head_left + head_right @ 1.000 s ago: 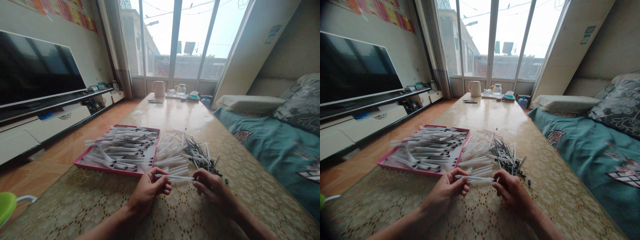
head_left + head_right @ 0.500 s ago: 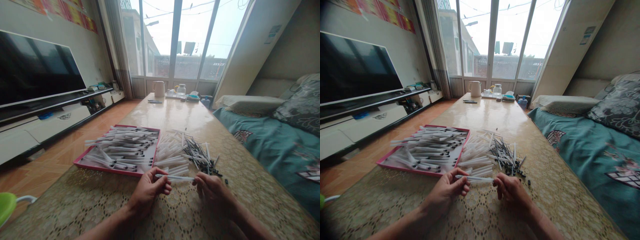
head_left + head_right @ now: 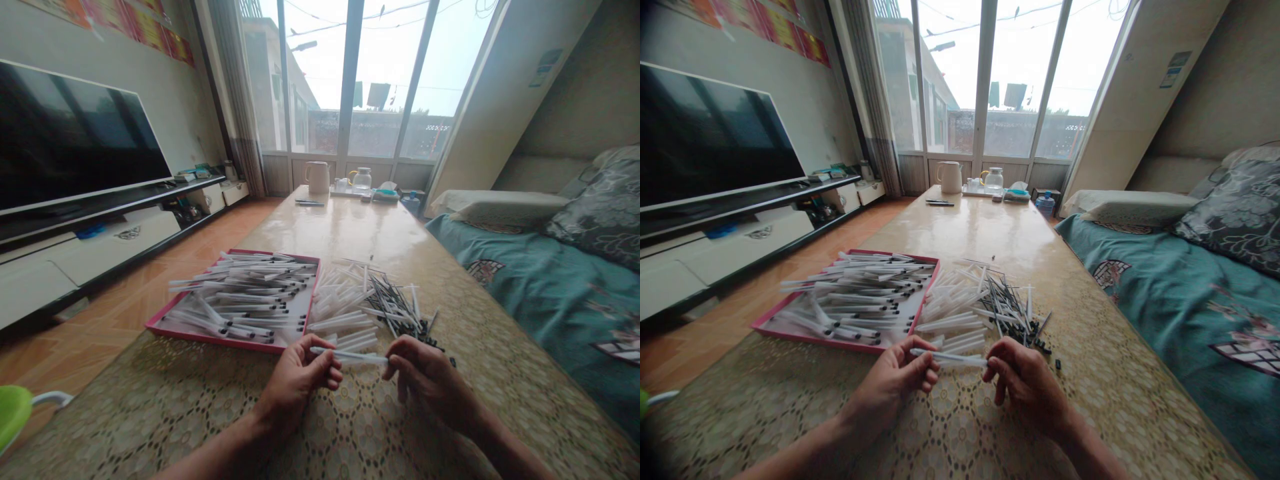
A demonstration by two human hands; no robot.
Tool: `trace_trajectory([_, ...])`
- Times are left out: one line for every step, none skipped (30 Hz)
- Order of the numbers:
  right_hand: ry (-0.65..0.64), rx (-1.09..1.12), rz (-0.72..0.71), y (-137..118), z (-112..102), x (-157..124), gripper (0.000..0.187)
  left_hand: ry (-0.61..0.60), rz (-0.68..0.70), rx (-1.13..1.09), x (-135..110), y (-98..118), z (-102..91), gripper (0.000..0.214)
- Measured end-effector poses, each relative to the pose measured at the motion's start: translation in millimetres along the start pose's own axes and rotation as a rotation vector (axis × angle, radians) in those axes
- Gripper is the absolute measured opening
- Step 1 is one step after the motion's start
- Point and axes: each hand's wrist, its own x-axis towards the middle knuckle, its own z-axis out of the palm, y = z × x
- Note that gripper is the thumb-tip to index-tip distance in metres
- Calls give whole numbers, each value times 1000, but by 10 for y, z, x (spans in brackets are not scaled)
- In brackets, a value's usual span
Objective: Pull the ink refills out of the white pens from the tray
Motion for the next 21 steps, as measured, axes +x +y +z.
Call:
trace_trajectory([1,21,9,-15,-4,0,23,4,2,-3,0,3,1,28])
trace_trajectory([13,19,10,-30,-11,0,21,8,3,-6,0,3,0,28])
trace_trajectory([35,8,10,-42,-22,0,18,11,3,-11,0,3,-3,29])
trace_trajectory([60,1,11,-51,-36,0,15,12,1,-18,1,1,-7,29])
trace_trajectory([80,2,17,-56,-51,0,13,12,-2,-24,2,-2,-11,30])
trace_trajectory([92,5,23,-57,-65,-1,11,13,-2,-31,2,-5,-15,30])
trace_trajectory([92,2,23,-56,-76,-3,9,11,-3,-35,2,-8,-18,30])
trace_trajectory([85,-11,17,-54,-81,-5,9,6,-3,-36,2,-12,-21,29])
trace_trajectory([74,-32,4,-51,-80,-7,10,-1,-3,-34,1,-16,-24,28])
trace_trajectory([66,-58,-12,-49,-72,-8,12,-7,-4,-31,1,-20,-26,28])
trace_trajectory([62,-84,-29,-48,-60,-8,14,-11,-5,-31,1,-23,-28,27])
trace_trajectory([58,-103,-43,-50,-47,-8,16,-14,-7,-31,1,-25,-28,27])
trace_trajectory([55,-114,-50,-53,-37,-7,17,-16,-9,-32,2,-25,-27,27])
trace_trajectory([54,-120,-54,-58,-35,-6,18,-16,-10,-35,2,-23,-25,27])
trace_trajectory([54,-124,-51,-63,-46,-6,19,-15,-11,-39,1,-18,-22,26])
trace_trajectory([64,-128,-44,-66,-71,-6,19,-13,-12,-44,-1,-12,-18,26])
trace_trajectory([86,-130,-36,-66,-112,-7,19,-10,-14,-50,-5,-4,-14,26])
trace_trajectory([126,-128,-23,-61,-168,-10,20,-3,-14,-58,-9,5,-10,26])
trace_trajectory([183,-121,-5,-48,-238,-14,20,3,-15,-67,-14,12,-7,25])
trace_trajectory([254,-110,14,-25,-316,-18,21,13,-17,-75,-19,18,-5,25])
trace_trajectory([335,-89,41,9,-400,-23,21,24,-18,-81,-23,22,-3,25])
